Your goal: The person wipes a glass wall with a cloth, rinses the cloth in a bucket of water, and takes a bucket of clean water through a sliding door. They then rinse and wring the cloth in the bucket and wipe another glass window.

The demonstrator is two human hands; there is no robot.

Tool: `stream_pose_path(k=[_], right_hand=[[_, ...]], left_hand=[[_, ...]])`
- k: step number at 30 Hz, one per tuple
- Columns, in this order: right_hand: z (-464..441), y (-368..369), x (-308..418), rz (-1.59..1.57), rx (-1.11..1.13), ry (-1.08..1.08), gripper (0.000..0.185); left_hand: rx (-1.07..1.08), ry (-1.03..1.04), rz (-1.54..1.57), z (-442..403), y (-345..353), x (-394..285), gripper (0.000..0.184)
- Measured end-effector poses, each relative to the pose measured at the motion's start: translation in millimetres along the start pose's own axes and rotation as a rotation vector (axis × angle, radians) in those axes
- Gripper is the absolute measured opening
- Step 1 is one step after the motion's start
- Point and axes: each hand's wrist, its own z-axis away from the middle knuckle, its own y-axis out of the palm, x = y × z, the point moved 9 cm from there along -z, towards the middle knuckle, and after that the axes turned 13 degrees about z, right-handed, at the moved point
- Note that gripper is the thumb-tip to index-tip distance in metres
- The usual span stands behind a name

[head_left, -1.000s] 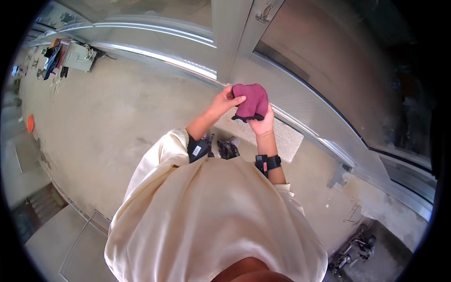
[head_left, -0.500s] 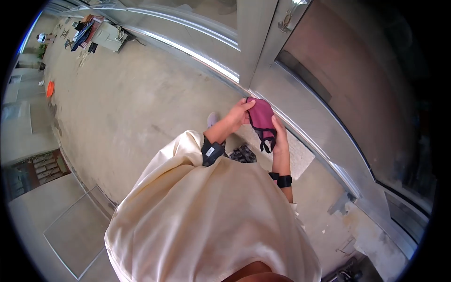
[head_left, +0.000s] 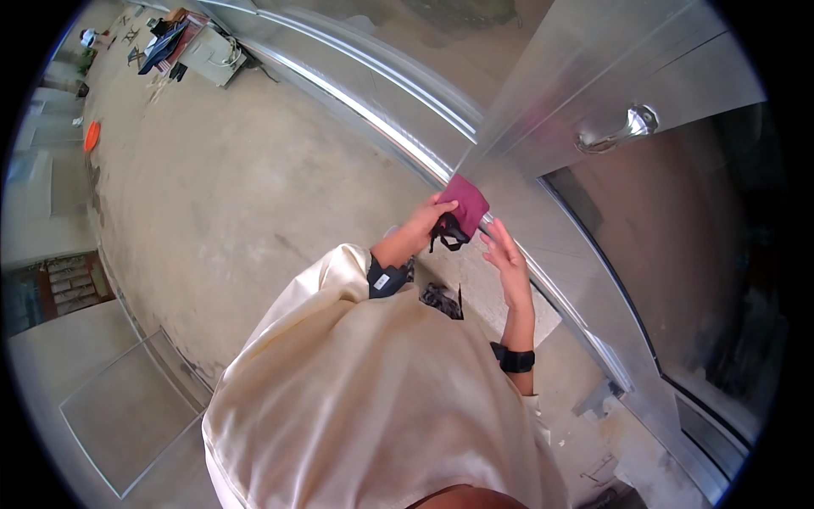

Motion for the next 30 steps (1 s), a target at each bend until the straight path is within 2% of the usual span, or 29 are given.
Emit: stream_pose_path(k=[2, 4, 6, 7, 8, 10, 13, 15, 16, 17, 22, 25, 27, 29, 30], right_hand=[[6.8, -9.7, -14.3, 0.052, 0.012, -0.012, 0.043], [17.5, -32.8, -60.6, -0.003, -0.083, 0.18, 0.038], [33.3, -51.9, -94.0, -0.007, -0.154, 0.269, 0.035], [42.6, -59.8, -109.5, -0.005, -0.224, 0.36, 0.032], [48.9, -60.7, -115.1, -0.011, -0.233, 0.367, 0.032], [70.5, -73.4, -126.8, -0.091, -0.375, 0.429, 0.029], [94.2, -80.0, -144.4, -0.164, -0.465, 0.438, 0.03], [110.1, -83.3, -160.0, -0.196, -0.5, 0.475, 0.029], [115.0, -86.1, -165.7, -0.203, -0.507, 0.476, 0.029], [118.5, -88.4, -171.0, -0.211, -0.509, 0.472, 0.029], [132.8, -97.6, -191.6, -0.217, -0.485, 0.491, 0.028], [137.4, -100.4, -198.6, -0.219, -0.465, 0.484, 0.028], [138.6, -101.0, -207.2, -0.199, -0.428, 0.487, 0.031], [137.9, -97.4, -210.8, -0.162, -0.367, 0.518, 0.03], [136.4, -97.7, -209.8, -0.164, -0.363, 0.509, 0.03]], left_hand=[[-0.092, 0.133, -0.018, -17.5, -25.4, -52.5, 0.025], [-0.2, 0.395, -0.169, -62.3, -72.7, -118.5, 0.024], [-0.335, 0.664, -0.392, -93.9, -97.9, -195.8, 0.035], [-0.409, 0.7, -0.468, -88.3, -86.5, -228.3, 0.044], [-0.466, 0.767, -0.687, -106.3, -91.6, -256.6, 0.048], [-0.539, 0.806, -0.917, -125.8, -80.8, -285.1, 0.056], [-0.501, 0.679, -1.159, -134.5, -32.4, -257.5, 0.063], [-0.479, 0.58, -1.066, -142.5, -17.4, -211.3, 0.066], [-0.403, 0.651, -1.019, -134.0, -4.4, -186.4, 0.07], [-0.387, 0.634, -1.124, -127.1, 9.2, -162.2, 0.07], [-0.212, 0.573, -1.215, -102.8, 64.4, -56.9, 0.068], [-0.246, 0.641, -1.238, -89.2, 71.9, -53.6, 0.066], [-0.29, 0.629, -1.365, -78.2, 64.5, -66.3, 0.061], [0.059, 0.553, -1.961, -72.1, 67.9, -60.2, 0.057], [0.018, 0.403, -1.944, -81.2, 44.0, -65.3, 0.056]])
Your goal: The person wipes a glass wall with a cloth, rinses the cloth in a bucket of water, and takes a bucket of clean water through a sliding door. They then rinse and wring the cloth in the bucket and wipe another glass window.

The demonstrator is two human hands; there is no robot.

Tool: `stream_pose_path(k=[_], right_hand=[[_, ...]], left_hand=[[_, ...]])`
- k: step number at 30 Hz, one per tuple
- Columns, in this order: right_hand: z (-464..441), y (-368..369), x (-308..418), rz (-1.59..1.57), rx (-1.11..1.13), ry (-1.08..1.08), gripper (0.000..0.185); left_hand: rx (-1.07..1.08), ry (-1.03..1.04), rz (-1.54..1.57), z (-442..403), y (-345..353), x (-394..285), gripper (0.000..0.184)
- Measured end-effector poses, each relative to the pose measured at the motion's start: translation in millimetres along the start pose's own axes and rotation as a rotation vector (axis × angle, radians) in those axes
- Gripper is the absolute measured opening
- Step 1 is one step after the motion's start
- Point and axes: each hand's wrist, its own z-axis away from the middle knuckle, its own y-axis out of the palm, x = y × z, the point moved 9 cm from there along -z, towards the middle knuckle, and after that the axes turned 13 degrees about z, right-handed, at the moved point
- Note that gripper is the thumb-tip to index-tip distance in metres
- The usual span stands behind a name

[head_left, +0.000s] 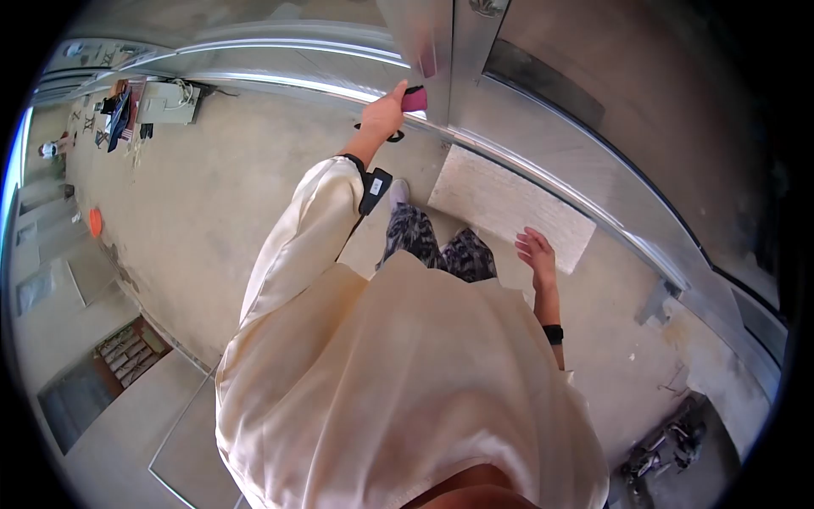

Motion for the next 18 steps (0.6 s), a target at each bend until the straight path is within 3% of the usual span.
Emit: stream_pose_path(k=[3, 4, 5, 7, 8, 9, 12, 14, 18], right_hand=[[-1.5, 2.4, 8.7, 0.026, 0.031, -0.025, 0.028], [-2.6, 1.1, 12.2, 0.023, 0.013, -0.038, 0.028], [-0.9, -0.7, 12.6, 0.018, -0.012, -0.044, 0.028], [4.6, 0.6, 12.4, 0.004, -0.019, -0.039, 0.029], [6.5, 1.0, 12.5, 0.004, -0.007, -0.043, 0.029], [7.4, -0.8, 10.5, 0.0, -0.014, -0.044, 0.029], [15.2, -1.2, -9.7, -0.024, 0.001, -0.024, 0.029], [16.7, -6.4, -26.7, -0.032, -0.004, 0.017, 0.03], [17.3, -30.7, -33.8, -0.055, -0.044, 0.024, 0.031]], left_hand=[[-0.26, -0.191, 0.607, -19.7, -5.8, 74.9, 0.059], [-0.373, -0.277, 1.055, -22.4, 1.8, 83.5, 0.055], [-0.36, -0.273, 1.051, -27.4, 8.7, 78.0, 0.055], [-0.444, -0.223, 1.685, -22.9, 4.9, 38.0, 0.041], [-0.429, -0.304, 1.713, -21.1, 12.4, 18.3, 0.033], [-0.323, -0.189, 1.7, -47.9, 37.6, 14.1, 0.032], [-0.396, -0.31, 1.676, -26.3, 49.5, -33.1, 0.032], [-0.09, -0.321, 2.004, -25.8, 63.9, -63.0, 0.029], [-0.059, -0.221, 2.002, 11.1, -25.1, -114.9, 0.029]])
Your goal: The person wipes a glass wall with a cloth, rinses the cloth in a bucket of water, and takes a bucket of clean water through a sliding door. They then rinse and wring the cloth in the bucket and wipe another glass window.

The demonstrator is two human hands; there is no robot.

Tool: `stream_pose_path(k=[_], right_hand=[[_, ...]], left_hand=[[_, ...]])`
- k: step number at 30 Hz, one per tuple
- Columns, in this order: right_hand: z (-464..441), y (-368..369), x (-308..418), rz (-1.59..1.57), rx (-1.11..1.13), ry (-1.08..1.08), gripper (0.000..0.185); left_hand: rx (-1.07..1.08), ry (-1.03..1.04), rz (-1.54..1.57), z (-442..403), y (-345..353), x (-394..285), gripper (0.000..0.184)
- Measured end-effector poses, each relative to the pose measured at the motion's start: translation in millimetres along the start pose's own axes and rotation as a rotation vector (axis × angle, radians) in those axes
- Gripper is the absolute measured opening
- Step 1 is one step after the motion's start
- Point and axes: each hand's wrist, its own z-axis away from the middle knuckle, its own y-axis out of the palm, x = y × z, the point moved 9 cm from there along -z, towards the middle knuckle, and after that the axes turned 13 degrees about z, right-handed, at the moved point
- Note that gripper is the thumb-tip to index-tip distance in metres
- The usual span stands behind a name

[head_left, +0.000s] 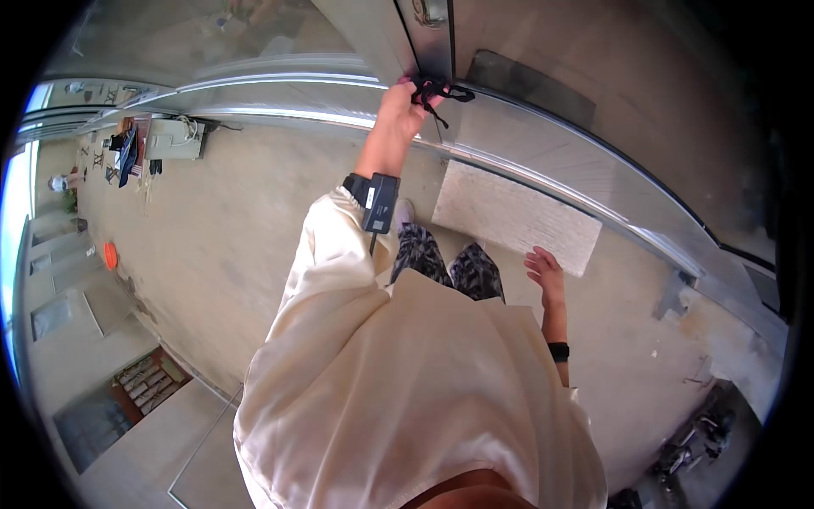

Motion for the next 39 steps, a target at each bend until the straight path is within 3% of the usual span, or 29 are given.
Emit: stream_pose_path(k=[3, 6, 11, 12, 13, 15, 20, 26, 29, 31, 33, 37, 39], right_hand=[[-3.8, -22.9, 1.1, -0.054, -0.081, -0.03, 0.031], [-5.7, -32.1, -1.9, -0.09, -0.11, -0.05, 0.032], [-10.4, -20.8, -22.0, -0.09, -0.068, 0.002, 0.032], [-12.8, -15.1, -26.1, -0.087, -0.047, 0.018, 0.031], [-11.0, -10.8, -25.8, -0.088, -0.045, 0.029, 0.031], [-4.9, -2.6, -27.5, -0.1, -0.024, 0.06, 0.03], [-1.0, -4.8, -49.5, -0.051, -0.031, 0.093, 0.031], [-0.5, -17.8, -64.2, 0.035, -0.086, 0.082, 0.031], [9.7, -22.5, -58.5, 0.089, -0.081, 0.055, 0.031], [11.5, -32.7, -56.7, 0.113, -0.112, 0.049, 0.03], [12.1, -43.3, -65.9, 0.118, -0.132, 0.04, 0.03], [-3.1, -51.9, -75.1, 0.126, -0.161, 0.023, 0.031], [-14.0, -43.6, -78.7, 0.106, -0.135, 0.005, 0.031]], left_hand=[[0.042, -0.021, -0.032, 48.2, 38.6, -50.0, 0.032], [0.221, -0.017, -0.11, 72.4, 61.1, -106.6, 0.03], [0.308, -0.051, 0.0, 85.2, 69.6, -108.3, 0.029], [0.169, 0.014, 0.094, 84.8, 62.4, -101.5, 0.028], [0.201, -0.004, 0.083, 75.3, 55.9, -93.3, 0.027], [0.017, 0.042, -0.042, 51.0, 25.3, -80.6, 0.026], [-0.136, -0.107, -0.257, -34.1, -57.8, -36.3, 0.025], [-0.29, -0.189, -0.244, -138.2, -169.8, 56.2, 0.031], [-0.164, -0.097, -0.241, -118.1, -144.8, 45.1, 0.031], [-0.139, -0.047, -0.338, -67.3, -89.0, 6.8, 0.03], [-0.131, -0.108, -0.109, -28.1, -49.2, -35.0, 0.031], [0.075, -0.017, -0.281, 68.2, 51.0, -130.3, 0.029], [0.223, 0.079, -0.118, 112.7, 96.2, -162.1, 0.028]])
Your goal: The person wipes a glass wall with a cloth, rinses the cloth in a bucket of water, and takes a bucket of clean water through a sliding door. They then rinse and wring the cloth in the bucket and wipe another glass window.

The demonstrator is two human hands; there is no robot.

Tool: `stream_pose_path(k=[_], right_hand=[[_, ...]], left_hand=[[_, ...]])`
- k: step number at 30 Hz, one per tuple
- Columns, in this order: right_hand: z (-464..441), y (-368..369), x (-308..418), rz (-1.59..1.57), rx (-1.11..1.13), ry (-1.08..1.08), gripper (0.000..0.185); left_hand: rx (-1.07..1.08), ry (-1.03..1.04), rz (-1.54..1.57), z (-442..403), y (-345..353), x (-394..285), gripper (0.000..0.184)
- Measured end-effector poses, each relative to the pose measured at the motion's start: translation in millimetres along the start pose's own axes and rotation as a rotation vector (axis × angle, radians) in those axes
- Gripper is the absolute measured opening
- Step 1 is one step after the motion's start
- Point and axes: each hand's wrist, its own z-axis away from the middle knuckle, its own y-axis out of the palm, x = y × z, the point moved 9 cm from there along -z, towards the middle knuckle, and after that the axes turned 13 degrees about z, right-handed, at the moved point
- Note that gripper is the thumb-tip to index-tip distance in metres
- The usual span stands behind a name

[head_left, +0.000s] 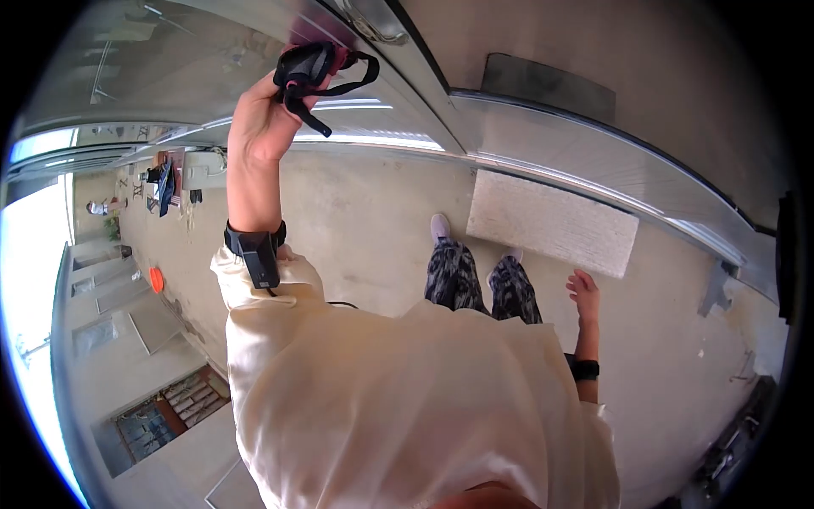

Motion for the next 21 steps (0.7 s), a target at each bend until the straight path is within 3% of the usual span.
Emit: stream_pose_path(k=[2, 4, 6, 12, 14, 16, 18, 19, 21], right_hand=[[-11.5, 16.3, 8.7, -0.019, 0.026, -0.013, 0.032], [-11.9, 34.5, 19.5, -0.008, 0.079, -0.025, 0.032], [-19.3, 50.5, 21.6, -0.021, 0.093, -0.06, 0.031], [-20.6, 68.4, 19.5, 0.036, 0.149, -0.038, 0.029], [-22.6, 65.6, 17.0, 0.032, 0.144, -0.044, 0.029], [-26.0, 57.1, 15.2, 0.019, 0.111, -0.035, 0.028], [-32.0, 48.6, 20.8, 0.023, 0.087, -0.074, 0.028], [-31.1, 44.7, 24.2, 0.03, 0.073, -0.096, 0.027], [-30.4, 32.8, 35.4, 0.026, 0.047, -0.116, 0.029]], left_hand=[[0.124, 0.082, -0.027, 18.1, 32.8, -24.1, 0.028], [0.097, 0.111, -0.012, 18.0, 30.5, -21.9, 0.029], [0.139, 0.208, -0.154, 20.4, 27.9, -9.4, 0.036], [0.037, 0.213, -0.112, 2.1, -1.1, 50.6, 0.037], [-0.022, 0.359, -0.264, 8.5, 8.5, 64.7, 0.04], [0.004, 0.563, -0.428, 14.8, 11.1, 71.4, 0.06], [0.068, 1.057, -0.776, 39.0, 49.4, 50.2, 0.059], [0.077, 1.057, -0.769, 33.6, 56.3, 42.4, 0.059], [0.063, 1.394, -1.041, 50.3, 87.5, 4.9, 0.06]])
